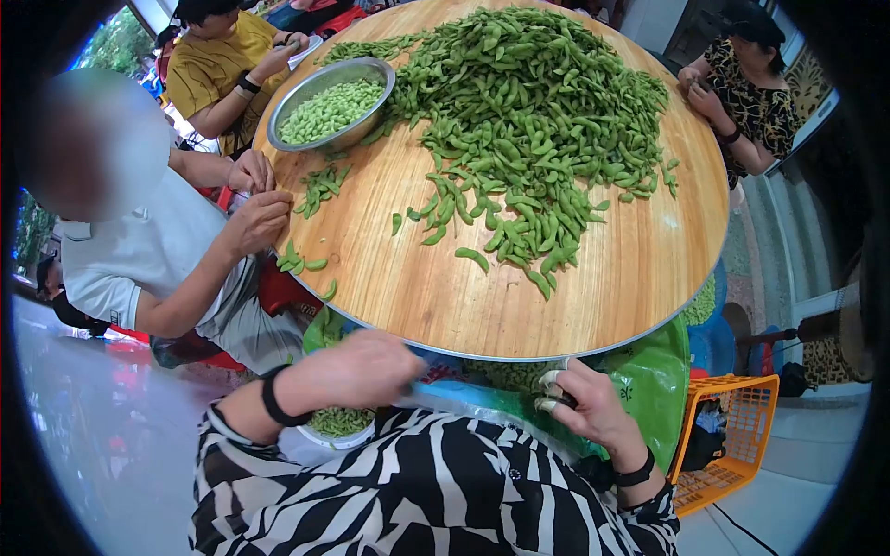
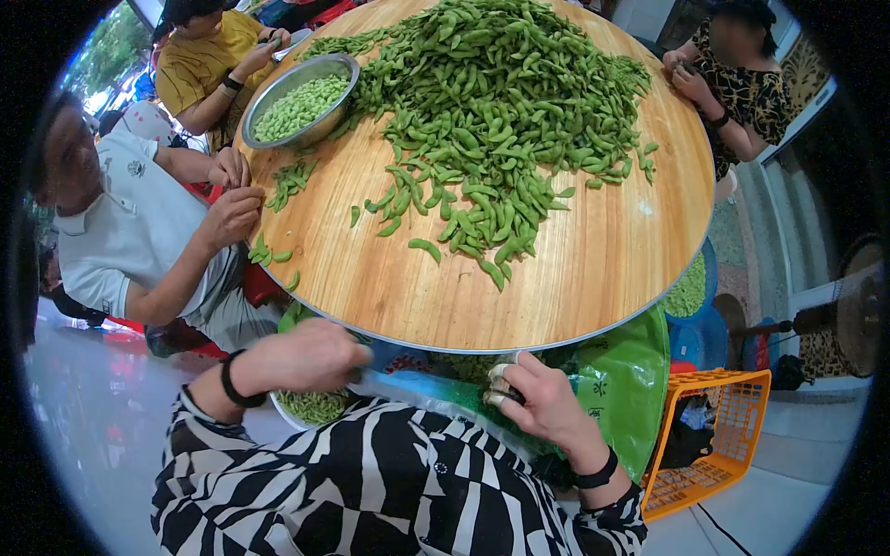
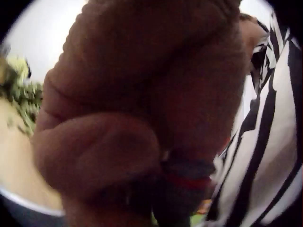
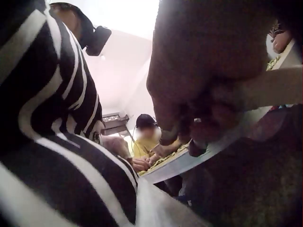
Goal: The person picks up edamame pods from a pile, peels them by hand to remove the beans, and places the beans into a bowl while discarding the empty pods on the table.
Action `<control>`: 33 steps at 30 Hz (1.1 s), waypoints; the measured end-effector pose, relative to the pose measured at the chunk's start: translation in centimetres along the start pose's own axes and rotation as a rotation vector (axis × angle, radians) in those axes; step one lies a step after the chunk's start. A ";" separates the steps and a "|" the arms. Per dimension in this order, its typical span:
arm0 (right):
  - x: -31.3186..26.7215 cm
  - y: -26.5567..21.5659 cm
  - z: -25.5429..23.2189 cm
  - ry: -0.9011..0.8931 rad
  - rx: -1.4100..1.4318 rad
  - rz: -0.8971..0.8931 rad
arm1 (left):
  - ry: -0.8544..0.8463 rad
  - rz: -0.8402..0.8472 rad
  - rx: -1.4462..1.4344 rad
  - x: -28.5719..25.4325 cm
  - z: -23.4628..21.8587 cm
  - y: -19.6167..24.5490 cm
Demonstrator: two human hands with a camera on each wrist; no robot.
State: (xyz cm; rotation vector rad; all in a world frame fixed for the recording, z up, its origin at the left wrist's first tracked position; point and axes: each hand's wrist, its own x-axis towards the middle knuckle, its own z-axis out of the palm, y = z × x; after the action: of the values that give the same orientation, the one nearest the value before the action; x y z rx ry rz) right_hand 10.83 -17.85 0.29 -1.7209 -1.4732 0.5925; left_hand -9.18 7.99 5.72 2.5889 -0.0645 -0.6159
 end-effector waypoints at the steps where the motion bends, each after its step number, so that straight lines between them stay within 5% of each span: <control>1: -0.2 0.1 0.1 -0.006 -0.026 0.000 | -0.028 -0.066 0.145 -1.0 0.0 -0.8; 4: 0.0 0.5 0.5 -0.005 -0.003 0.040 | 0.137 -0.094 0.077 0.1 -1.4 -2.1; 8: 1.1 -0.5 0.5 0.038 0.098 0.089 | 0.748 -0.084 -0.044 6.5 -1.2 -3.3; 15: 0.6 -0.5 0.7 0.067 0.149 0.135 | 0.767 -0.182 -0.017 11.7 -1.0 -4.2; 27: 1.3 -0.9 1.1 0.052 0.250 0.085 | 0.696 -0.058 -0.091 11.8 -0.3 -3.5; 33: 1.4 -1.5 0.4 0.061 0.470 0.328 | 0.673 0.021 -0.066 8.8 -0.5 -3.6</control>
State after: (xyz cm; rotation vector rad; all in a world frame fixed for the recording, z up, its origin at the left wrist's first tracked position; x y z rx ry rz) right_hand 9.95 -16.39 1.43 -1.5879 -0.9165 0.9637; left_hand -1.32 10.08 0.84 2.5874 0.1450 0.2746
